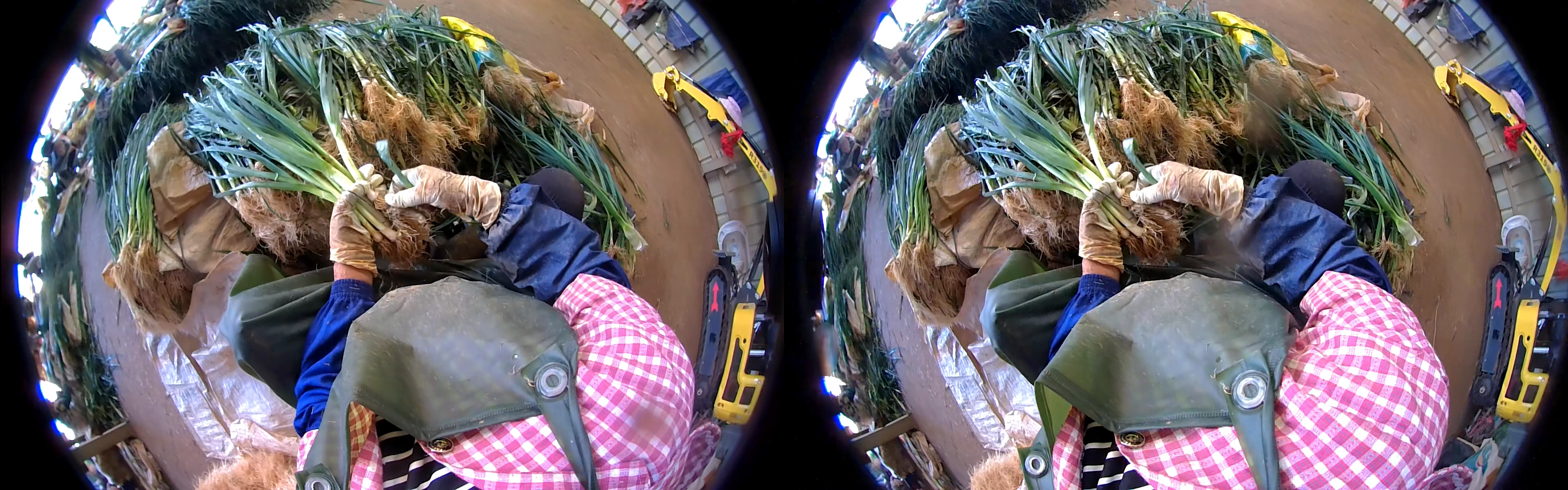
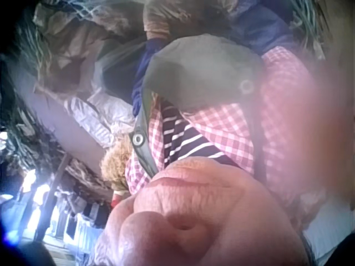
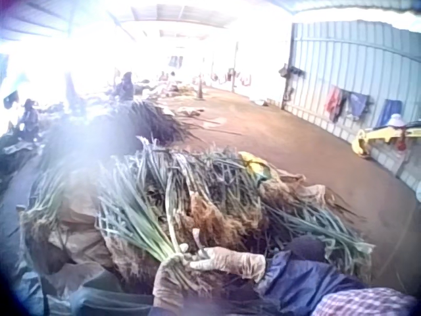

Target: The person cleans a pile of long-leafed crops by hand, stripping away dead leaves and roots from individual bundles before tossing them to the side.

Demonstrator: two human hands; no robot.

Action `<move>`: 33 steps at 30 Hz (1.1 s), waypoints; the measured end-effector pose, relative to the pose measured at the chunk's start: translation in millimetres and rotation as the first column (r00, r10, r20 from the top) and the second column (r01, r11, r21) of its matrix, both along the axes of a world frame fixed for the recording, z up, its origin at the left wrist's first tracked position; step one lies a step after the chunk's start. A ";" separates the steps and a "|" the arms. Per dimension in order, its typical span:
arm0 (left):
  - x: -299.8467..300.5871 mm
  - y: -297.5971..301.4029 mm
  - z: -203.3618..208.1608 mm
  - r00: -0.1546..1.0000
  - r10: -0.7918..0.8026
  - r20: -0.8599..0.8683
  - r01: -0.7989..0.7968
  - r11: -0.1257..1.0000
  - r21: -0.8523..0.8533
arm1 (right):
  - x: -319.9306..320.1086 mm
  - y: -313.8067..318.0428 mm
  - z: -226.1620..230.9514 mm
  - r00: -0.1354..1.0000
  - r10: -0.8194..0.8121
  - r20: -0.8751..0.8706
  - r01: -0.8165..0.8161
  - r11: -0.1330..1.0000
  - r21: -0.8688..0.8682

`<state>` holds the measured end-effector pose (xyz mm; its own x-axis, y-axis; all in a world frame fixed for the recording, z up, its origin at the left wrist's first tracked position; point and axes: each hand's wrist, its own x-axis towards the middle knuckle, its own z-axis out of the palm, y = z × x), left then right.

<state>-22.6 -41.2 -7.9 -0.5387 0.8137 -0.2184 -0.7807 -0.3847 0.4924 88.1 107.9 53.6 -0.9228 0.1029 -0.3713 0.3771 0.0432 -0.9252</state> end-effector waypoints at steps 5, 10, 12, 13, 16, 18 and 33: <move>2.6 3.1 25.4 0.999 -0.006 -0.052 0.009 0.999 0.046 | 11.8 19.4 23.6 0.999 -0.042 0.025 0.043 0.998 -0.047; 23.1 6.8 73.6 0.998 0.015 0.055 -0.025 0.979 0.201 | 18.1 38.2 54.5 0.991 -0.025 0.134 0.022 1.000 0.020; 17.0 -1.2 72.1 0.997 0.077 -0.005 -0.074 0.976 0.204 | 10.9 49.0 58.9 0.968 0.034 0.251 -0.115 0.942 0.315; 2.1 -3.5 54.3 0.990 0.124 -0.060 -0.104 0.958 0.266 | 15.2 62.3 55.9 0.953 0.067 0.295 -0.252 0.714 0.653; -6.7 -13.8 86.4 0.971 0.233 -0.049 -0.189 0.879 0.438 | 78.3 147.0 19.5 0.958 0.047 0.281 -0.284 0.050 0.958; -13.6 -5.5 89.4 0.953 0.245 -0.180 -0.138 0.875 0.464 | 125.4 211.0 2.1 0.528 -0.294 0.796 -0.815 0.086 0.573; -0.4 -9.0 47.0 0.993 0.042 -0.109 -0.038 0.999 0.035 | -30.3 3.2 13.8 0.886 0.388 0.253 -0.442 0.542 0.715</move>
